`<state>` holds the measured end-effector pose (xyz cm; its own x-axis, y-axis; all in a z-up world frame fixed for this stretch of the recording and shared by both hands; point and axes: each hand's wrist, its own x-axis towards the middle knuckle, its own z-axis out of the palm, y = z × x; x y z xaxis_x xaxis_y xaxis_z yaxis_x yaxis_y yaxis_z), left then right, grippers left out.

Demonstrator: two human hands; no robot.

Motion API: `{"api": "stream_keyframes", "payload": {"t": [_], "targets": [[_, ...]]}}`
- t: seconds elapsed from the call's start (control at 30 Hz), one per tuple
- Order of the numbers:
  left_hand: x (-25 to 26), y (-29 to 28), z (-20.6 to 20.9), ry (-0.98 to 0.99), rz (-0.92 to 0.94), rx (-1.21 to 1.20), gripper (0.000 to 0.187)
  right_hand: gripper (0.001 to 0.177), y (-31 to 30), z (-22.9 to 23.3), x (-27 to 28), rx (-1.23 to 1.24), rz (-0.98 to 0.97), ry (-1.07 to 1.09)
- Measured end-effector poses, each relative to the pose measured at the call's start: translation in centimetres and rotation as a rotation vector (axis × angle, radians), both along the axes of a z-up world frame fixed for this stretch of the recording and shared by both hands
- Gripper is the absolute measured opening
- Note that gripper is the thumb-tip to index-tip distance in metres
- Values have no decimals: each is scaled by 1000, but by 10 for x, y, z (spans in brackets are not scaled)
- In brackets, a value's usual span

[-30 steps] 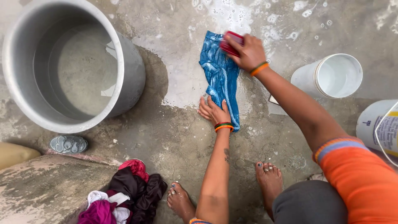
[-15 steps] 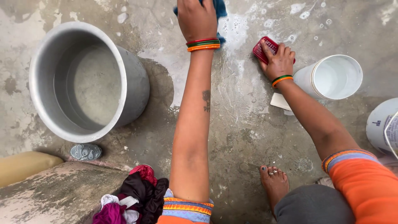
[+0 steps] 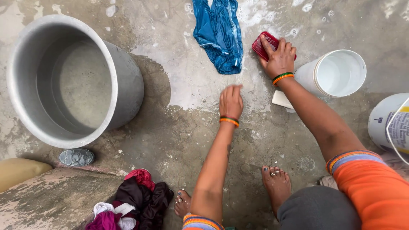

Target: Hand-washing several pieces of clothing using a brush and soap on a concrete floor.

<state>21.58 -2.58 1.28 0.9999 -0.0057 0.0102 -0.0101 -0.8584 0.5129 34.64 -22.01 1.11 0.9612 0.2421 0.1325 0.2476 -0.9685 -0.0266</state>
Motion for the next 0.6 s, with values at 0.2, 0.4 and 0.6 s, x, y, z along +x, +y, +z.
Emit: {"api": "stream_keyframes", "payload": {"t": [0.2,0.4,0.6], "targets": [[100,-1,-19,-232,93,37,74,83,0,5,10,28,30,-6],[74,15,-58,-127,11,131,18,86,4,7,15,11,35,-2],[-102,7,-9,100,-123,75,29,78,25,2,-37,168,104,109]]}}
